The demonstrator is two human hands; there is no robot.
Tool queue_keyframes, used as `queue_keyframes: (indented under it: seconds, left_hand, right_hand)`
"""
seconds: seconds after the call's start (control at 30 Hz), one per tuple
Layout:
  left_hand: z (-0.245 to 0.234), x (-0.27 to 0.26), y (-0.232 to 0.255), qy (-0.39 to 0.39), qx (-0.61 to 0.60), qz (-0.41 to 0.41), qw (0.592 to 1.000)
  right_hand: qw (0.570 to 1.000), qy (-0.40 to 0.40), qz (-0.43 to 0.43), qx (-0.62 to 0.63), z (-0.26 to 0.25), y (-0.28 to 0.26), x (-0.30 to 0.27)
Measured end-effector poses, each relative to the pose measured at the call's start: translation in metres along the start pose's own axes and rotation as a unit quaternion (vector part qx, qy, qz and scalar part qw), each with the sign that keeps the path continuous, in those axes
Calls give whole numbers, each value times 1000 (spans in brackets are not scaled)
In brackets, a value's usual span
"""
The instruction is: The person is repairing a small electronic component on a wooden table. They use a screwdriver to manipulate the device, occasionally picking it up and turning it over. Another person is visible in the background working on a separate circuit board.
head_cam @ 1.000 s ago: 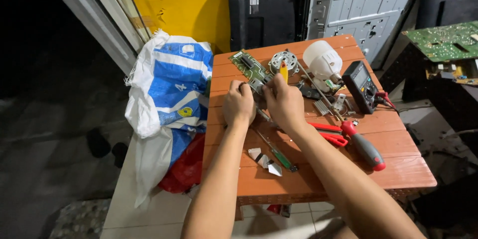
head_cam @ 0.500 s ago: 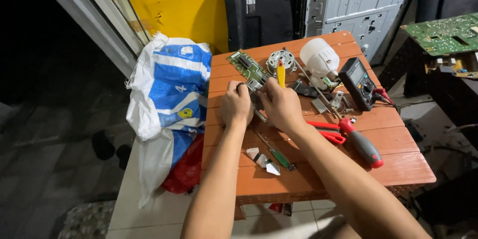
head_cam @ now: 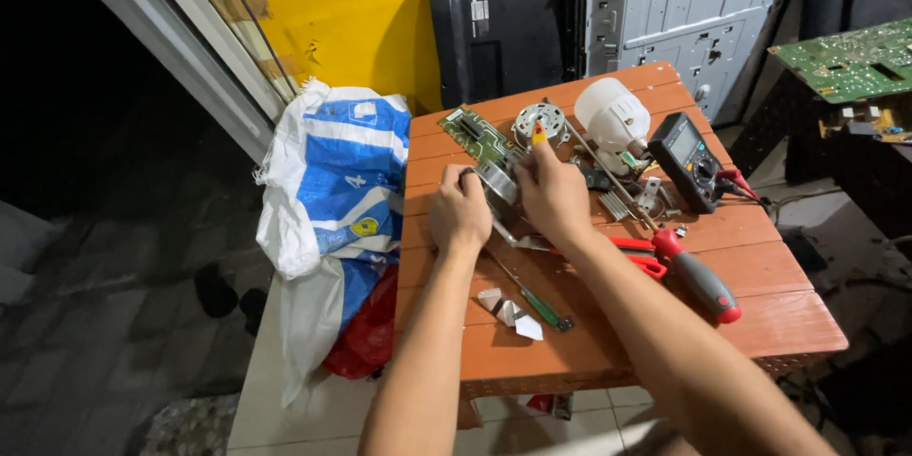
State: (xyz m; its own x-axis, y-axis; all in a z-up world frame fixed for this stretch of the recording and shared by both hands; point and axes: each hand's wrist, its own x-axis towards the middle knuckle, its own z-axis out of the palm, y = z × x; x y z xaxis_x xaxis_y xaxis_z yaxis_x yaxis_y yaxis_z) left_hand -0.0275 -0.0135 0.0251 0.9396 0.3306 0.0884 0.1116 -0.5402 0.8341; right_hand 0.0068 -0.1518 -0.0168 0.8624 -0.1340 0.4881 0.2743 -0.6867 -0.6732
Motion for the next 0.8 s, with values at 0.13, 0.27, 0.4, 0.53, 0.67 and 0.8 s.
queue_keyframes:
  seconds: [0.13,0.27,0.4,0.53,0.67,0.8]
  left_hand:
    - [4,12,-13,11,-31,-13,999]
    - [2,15,-9,5,-24,-4,1000]
    - [15,27,-23,13,-32,-4,999]
    - [19,31,-26,13,-38,-2,999]
    - [7,6,-6,14,-30,1,999]
    - [4,1,-3,11,-8,4,1000]
  right_hand:
    - [998,31,-8,57,-17,-18,-16]
    - [997,-5,-44,63,-6,-15,-11]
    - [996,-4,-88,-20,7,-7,-10]
    - [995,-41,-86,-33,3,-6,-15]
    - [999,2,0,-32,-3,-12,-4]
    - [996,29,27,76,-28,9,3]
